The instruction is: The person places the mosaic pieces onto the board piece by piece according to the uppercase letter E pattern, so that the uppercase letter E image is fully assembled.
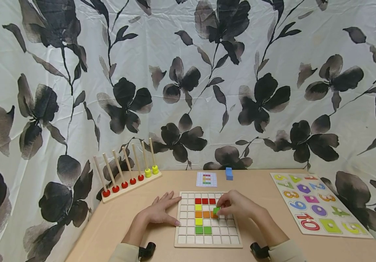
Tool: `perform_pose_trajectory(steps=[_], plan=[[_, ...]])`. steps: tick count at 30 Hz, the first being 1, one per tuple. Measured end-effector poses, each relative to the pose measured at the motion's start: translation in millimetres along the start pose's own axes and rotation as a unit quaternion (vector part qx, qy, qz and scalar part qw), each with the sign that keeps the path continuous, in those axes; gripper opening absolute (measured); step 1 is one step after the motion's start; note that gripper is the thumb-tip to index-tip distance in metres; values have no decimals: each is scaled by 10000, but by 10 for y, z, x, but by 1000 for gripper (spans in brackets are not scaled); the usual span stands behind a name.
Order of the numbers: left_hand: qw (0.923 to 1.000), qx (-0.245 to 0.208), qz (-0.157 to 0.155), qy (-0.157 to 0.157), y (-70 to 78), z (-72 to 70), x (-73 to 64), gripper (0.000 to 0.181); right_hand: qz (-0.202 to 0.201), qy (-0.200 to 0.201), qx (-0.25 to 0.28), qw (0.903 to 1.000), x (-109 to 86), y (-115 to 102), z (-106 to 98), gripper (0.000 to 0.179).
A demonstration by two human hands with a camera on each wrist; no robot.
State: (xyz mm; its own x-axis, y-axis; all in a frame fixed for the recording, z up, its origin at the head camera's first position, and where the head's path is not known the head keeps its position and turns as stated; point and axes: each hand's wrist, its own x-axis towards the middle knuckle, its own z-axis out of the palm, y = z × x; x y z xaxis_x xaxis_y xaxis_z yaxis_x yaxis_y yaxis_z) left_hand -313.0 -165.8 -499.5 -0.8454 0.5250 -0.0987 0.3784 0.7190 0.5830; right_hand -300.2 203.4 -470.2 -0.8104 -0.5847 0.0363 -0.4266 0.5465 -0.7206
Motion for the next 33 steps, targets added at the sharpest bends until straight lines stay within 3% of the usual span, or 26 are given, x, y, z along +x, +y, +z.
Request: perform_pose_trajectory(steps=[9,23,33], plan=[[10000,50,56,-2,0,0,-7,99,128,-335,20,9994,-6,-77,78,14],[10000,56,66,4,-8,0,-6,100,-90,-1088,16,9940,-1,-128,186,14],[10000,53,18,-3,-19,5,2,99,-262,-1189,-100,9925,1,-159,227,16]])
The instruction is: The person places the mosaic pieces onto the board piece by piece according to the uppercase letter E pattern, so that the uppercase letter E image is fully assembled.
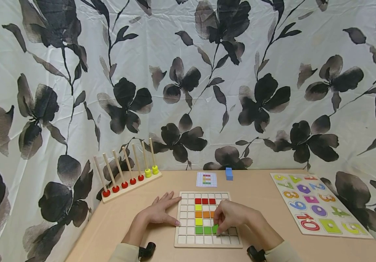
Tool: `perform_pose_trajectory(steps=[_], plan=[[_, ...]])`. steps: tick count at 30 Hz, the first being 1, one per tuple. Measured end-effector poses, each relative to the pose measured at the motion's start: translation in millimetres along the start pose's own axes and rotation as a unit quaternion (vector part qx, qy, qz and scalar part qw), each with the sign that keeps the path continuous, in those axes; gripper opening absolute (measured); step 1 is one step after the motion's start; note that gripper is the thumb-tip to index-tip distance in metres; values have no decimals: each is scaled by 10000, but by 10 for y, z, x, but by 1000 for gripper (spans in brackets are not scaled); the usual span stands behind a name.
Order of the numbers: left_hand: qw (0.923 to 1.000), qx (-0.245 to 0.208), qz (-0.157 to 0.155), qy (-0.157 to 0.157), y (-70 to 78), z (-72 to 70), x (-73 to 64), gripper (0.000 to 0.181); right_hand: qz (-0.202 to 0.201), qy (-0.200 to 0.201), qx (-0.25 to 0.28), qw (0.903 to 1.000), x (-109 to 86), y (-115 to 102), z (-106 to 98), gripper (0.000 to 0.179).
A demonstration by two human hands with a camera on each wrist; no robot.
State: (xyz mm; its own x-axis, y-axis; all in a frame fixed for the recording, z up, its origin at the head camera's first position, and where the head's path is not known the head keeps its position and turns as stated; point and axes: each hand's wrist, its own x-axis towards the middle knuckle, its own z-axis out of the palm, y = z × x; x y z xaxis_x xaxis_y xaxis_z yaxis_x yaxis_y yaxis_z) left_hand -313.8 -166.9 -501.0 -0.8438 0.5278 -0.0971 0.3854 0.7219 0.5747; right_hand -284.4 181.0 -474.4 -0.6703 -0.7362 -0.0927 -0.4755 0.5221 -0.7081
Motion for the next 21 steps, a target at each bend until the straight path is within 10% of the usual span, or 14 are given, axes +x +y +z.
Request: perform_pose_trajectory(steps=[21], plan=[[10000,-22,-1,12,5,6,8,99,393,-59,-67,9992,31,14,31,21]])
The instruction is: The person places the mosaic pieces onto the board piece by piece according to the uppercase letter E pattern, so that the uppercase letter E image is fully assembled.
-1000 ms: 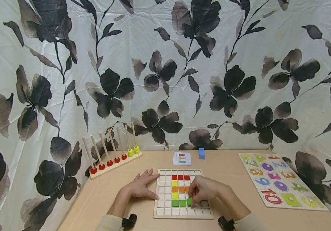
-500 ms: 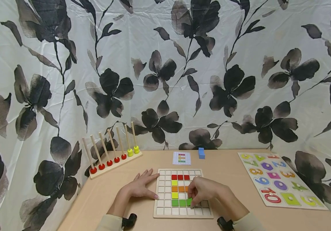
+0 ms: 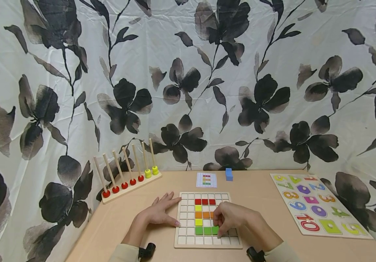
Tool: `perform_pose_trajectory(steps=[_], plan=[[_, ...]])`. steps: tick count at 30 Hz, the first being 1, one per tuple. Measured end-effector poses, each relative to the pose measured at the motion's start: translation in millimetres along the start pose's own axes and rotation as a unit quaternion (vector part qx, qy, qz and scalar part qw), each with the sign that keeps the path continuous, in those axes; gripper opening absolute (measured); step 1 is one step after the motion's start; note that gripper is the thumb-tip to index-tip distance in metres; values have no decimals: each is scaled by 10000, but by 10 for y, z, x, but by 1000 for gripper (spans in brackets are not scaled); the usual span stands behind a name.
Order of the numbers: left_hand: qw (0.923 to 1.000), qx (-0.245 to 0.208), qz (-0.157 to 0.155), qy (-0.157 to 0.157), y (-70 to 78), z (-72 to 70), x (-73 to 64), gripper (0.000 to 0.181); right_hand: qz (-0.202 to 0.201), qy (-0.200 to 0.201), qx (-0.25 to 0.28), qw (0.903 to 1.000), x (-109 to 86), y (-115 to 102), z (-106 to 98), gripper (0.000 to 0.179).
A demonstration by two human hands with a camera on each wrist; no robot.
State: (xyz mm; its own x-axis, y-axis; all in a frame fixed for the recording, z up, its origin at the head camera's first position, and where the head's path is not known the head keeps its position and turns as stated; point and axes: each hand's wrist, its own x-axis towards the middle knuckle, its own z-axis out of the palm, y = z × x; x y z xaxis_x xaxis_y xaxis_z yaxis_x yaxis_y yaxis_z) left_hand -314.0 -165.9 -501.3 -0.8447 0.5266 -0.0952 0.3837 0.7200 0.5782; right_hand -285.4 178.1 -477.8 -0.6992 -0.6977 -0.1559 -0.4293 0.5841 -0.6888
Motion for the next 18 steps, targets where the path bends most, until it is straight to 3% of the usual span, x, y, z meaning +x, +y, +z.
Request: perform_pose_trajectory(steps=[13,18], plan=[[9999,103,102,62,-20,17,-3,100,-167,-25,35,9999,-20,4,4,20],[9999,80,74,52,-17,17,-5,100,-173,308,41,9994,-11,36,-14,12]])
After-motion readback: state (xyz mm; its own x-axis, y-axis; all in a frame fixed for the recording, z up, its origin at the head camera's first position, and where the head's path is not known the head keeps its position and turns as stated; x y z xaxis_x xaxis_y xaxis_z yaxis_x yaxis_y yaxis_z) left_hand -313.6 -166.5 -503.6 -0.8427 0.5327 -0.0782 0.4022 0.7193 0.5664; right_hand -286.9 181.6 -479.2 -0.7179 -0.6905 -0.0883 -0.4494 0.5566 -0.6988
